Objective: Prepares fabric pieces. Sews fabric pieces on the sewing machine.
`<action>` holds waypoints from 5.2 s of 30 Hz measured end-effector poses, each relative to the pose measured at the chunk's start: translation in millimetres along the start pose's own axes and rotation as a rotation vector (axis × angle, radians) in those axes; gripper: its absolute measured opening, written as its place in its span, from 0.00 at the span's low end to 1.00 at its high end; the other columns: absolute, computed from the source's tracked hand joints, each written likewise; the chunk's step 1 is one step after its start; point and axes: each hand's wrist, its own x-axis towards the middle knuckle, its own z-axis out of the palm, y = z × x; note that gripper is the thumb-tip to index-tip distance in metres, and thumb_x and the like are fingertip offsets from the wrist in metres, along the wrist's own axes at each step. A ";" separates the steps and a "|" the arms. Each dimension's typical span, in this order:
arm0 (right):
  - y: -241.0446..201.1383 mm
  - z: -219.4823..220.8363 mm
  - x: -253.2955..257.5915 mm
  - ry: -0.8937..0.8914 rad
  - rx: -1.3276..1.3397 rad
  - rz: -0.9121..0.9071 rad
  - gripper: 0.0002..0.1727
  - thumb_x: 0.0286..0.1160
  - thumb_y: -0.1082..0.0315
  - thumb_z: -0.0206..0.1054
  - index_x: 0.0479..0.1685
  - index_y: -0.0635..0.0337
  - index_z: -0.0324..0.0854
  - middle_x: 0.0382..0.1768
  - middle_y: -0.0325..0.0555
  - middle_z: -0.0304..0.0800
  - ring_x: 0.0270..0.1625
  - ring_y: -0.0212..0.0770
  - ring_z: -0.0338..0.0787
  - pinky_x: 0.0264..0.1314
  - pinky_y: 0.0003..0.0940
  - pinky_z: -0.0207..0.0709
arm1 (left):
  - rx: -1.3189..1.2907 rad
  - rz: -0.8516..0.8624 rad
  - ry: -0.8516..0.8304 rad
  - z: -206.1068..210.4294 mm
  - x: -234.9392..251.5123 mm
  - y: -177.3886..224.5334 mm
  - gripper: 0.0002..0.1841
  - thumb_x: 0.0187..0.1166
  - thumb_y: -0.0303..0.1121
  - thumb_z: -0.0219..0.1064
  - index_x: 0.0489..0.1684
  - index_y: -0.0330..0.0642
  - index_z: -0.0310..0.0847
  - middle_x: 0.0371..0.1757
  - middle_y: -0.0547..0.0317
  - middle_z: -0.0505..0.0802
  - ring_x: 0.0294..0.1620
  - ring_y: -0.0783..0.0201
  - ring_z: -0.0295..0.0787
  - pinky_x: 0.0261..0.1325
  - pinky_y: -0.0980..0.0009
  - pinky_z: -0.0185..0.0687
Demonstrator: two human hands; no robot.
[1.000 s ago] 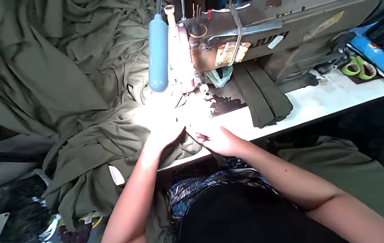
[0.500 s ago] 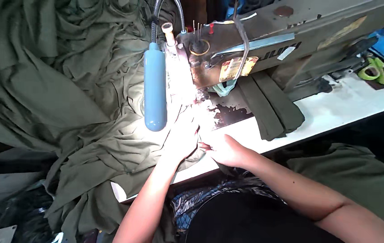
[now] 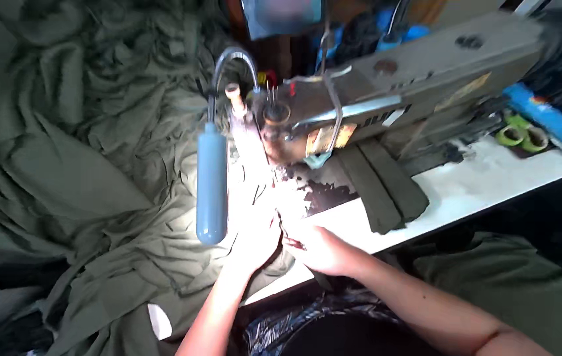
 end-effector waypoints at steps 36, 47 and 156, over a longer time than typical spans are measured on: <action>-6.2 2.8 -39.4 0.281 0.326 -0.287 0.09 0.71 0.71 0.62 0.30 0.69 0.83 0.27 0.37 0.80 0.31 0.17 0.73 0.35 0.14 0.67 | -1.345 -0.628 0.017 -18.4 -26.5 33.7 0.08 0.77 0.23 0.61 0.31 0.45 0.84 0.21 0.71 0.87 0.21 0.77 0.82 0.29 0.81 0.80; 2.1 12.7 -37.9 0.227 0.369 -0.276 0.10 0.73 0.71 0.61 0.38 0.68 0.85 0.24 0.28 0.75 0.27 0.12 0.68 0.31 0.10 0.62 | -1.203 -0.611 -0.011 -40.2 -27.2 27.2 0.10 0.74 0.19 0.60 0.28 0.45 0.82 0.20 0.72 0.88 0.20 0.78 0.83 0.30 0.82 0.81; -17.1 -23.3 44.0 -0.153 -0.471 0.273 0.20 0.88 0.59 0.56 0.65 0.63 0.80 0.58 0.63 0.87 0.59 0.63 0.89 0.59 0.62 0.79 | 0.230 -0.041 0.059 23.1 14.1 -44.8 0.18 0.89 0.44 0.56 0.49 0.45 0.93 0.47 0.49 0.95 0.53 0.46 0.93 0.59 0.45 0.85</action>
